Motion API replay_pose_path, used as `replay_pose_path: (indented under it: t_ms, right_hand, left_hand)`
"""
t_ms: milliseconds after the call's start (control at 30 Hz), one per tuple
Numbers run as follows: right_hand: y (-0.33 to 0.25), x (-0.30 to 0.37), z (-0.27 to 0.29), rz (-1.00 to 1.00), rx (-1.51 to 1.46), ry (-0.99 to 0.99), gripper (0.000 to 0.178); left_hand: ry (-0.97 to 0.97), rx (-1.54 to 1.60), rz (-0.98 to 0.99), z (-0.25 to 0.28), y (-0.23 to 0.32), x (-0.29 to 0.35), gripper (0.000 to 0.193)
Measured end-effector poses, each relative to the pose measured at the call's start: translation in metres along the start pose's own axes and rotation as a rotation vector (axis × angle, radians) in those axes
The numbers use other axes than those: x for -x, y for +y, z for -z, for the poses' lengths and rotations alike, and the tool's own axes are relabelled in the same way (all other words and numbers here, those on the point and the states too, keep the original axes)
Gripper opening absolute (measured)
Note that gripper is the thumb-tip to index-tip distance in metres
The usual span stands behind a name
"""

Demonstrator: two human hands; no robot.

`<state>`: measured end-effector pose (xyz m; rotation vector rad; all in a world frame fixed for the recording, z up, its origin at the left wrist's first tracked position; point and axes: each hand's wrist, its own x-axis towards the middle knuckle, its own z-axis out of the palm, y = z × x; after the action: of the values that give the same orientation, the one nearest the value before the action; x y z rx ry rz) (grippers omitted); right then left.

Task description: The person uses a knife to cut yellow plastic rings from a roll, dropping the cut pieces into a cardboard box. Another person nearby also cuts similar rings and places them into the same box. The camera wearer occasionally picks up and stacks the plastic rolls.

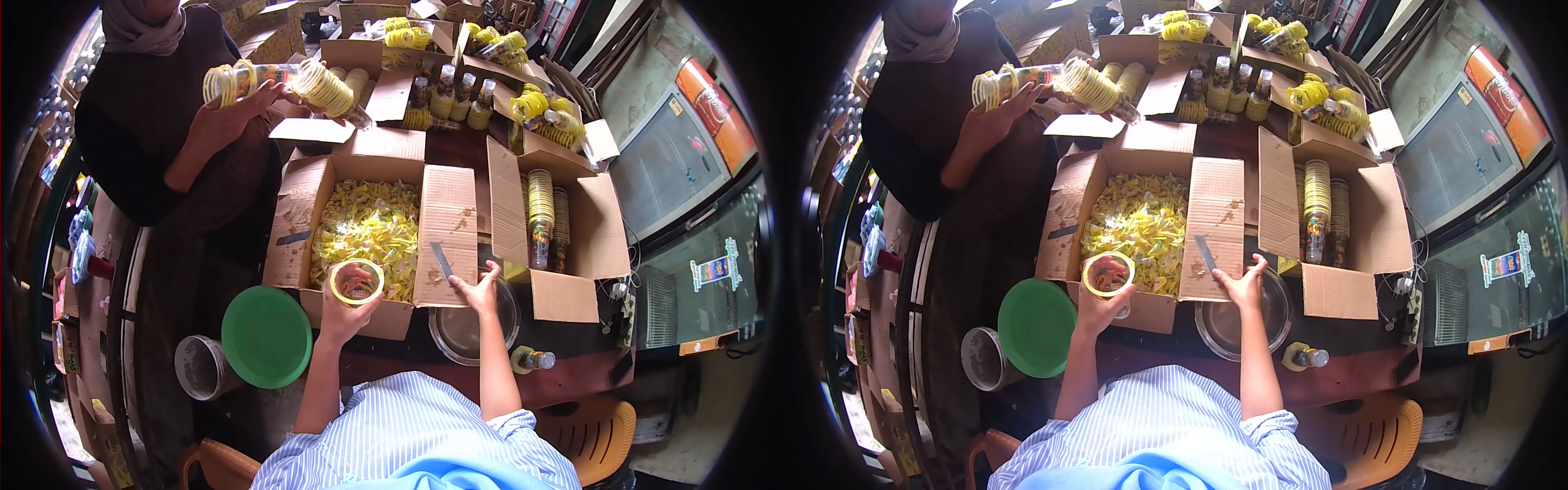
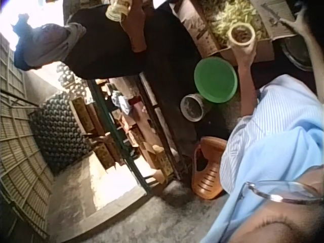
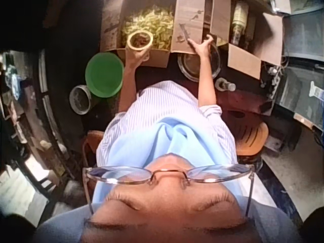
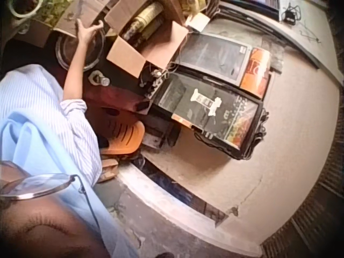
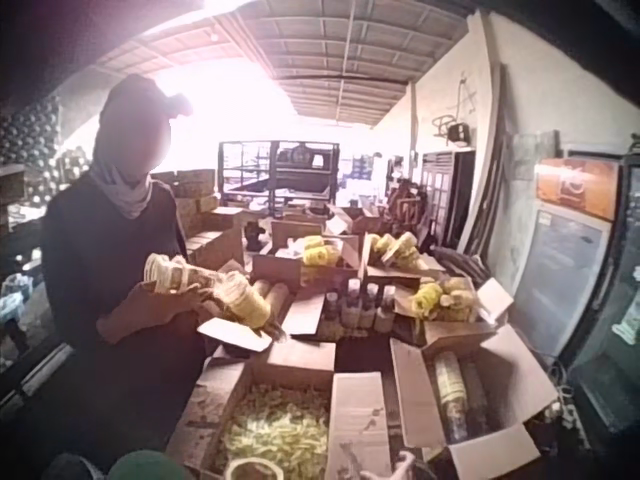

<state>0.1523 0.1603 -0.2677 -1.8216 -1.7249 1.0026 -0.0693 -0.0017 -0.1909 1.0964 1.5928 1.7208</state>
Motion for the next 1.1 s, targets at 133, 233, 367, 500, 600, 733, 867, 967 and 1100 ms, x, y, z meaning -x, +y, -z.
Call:
replay_pose_path:
  t_ms: [133, 233, 367, 500, 600, 733, 867, 967, 1100]
  right_hand:
    - [0.04, -0.018, 0.0, 0.107, -0.177, -0.067, 0.087]
    - [0.041, -0.012, 0.014, 0.081, -0.368, -0.188, 0.067]
    - [0.047, -0.007, 0.034, 0.076, -0.441, -0.299, 0.058]
    - [0.043, -0.009, 0.03, 0.054, -0.388, -0.285, 0.058]
    - [0.037, -0.008, 0.036, 0.091, -0.361, -0.327, 0.056]
    - [0.04, 0.002, 0.055, 0.116, -0.314, -0.293, 0.049]
    - [0.054, 0.016, 0.069, 0.051, -0.535, -0.328, 0.041]
    - [0.021, 0.046, 0.065, -0.029, -1.032, -0.253, 0.032]
    - [-0.039, 0.086, 0.04, -0.015, -1.357, -0.427, 0.025]
  left_hand:
    - [-0.021, 0.01, -0.016, -0.002, -0.002, 0.0, 0.055]
    - [-0.064, -0.058, -0.002, 0.0, 0.004, 0.001, 0.057]
    - [-0.075, -0.056, -0.03, -0.001, 0.008, 0.003, 0.06]
    - [-0.107, -0.074, -0.079, -0.004, 0.013, 0.001, 0.064]
    - [-0.105, -0.12, -0.17, -0.004, 0.025, 0.002, 0.068]
    - [-0.088, -0.289, -0.294, -0.001, 0.041, 0.002, 0.07]
    - [-0.06, -0.349, -0.326, -0.003, 0.049, 0.0, 0.07]
    - [-0.036, -0.388, -0.334, -0.005, 0.049, 0.001, 0.07]
    - [0.001, -0.409, -0.359, -0.009, 0.052, 0.001, 0.07]
